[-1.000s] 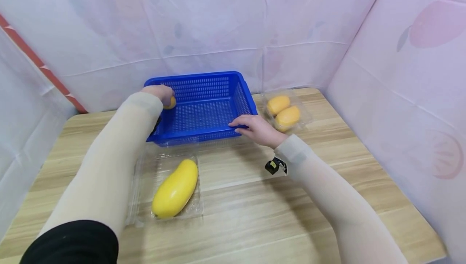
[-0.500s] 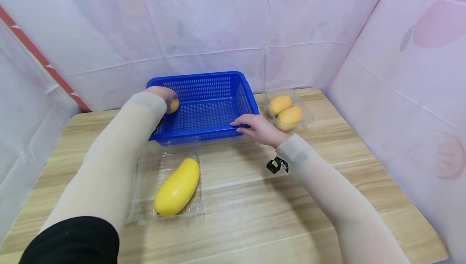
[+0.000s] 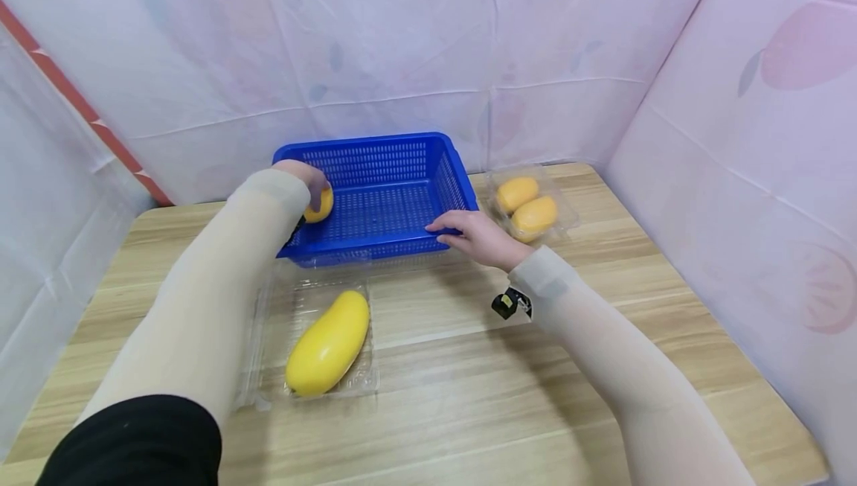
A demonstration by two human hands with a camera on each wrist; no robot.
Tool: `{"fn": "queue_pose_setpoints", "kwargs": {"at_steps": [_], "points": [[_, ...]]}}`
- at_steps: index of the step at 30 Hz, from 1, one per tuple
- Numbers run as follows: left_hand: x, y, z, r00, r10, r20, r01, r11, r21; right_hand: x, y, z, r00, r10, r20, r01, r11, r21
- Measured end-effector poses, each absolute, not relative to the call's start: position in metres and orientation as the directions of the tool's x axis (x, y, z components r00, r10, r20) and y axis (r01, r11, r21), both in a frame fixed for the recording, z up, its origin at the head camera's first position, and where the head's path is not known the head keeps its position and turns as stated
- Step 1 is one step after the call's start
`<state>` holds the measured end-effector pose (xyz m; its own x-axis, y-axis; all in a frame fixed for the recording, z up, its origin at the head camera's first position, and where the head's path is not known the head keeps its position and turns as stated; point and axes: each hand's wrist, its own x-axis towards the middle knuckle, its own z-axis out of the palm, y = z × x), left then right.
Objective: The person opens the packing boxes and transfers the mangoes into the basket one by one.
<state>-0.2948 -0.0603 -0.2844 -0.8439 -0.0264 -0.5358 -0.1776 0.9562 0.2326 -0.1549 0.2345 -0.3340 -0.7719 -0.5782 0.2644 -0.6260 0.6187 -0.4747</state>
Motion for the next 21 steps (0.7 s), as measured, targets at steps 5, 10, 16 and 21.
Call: {"fn": "queue_pose_setpoints", "kwargs": {"at_steps": [5, 10, 16, 21], "points": [[-0.296, -0.062, -0.284, -0.817, 0.061, -0.574, -0.041, 0.986, 0.163, -0.155, 0.233, -0.334, -0.772, -0.581, 0.260, -0.626, 0.619, -0.475], [-0.289, -0.062, -0.276, -0.807, 0.048, -0.588, -0.063, 0.984, 0.168, -0.156, 0.233, -0.334, -0.775, -0.580, 0.250, -0.620, 0.623, -0.477], [-0.285, -0.064, -0.267, -0.795, 0.078, -0.601, -0.005, 0.991, 0.136, -0.156, 0.232, -0.332, -0.778, -0.574, 0.254, -0.617, 0.622, -0.483], [-0.286, -0.065, -0.265, -0.797, 0.055, -0.602, -0.057, 0.985, 0.164, -0.158, 0.230, -0.334, -0.774, -0.580, 0.253, -0.621, 0.618, -0.482]]}}
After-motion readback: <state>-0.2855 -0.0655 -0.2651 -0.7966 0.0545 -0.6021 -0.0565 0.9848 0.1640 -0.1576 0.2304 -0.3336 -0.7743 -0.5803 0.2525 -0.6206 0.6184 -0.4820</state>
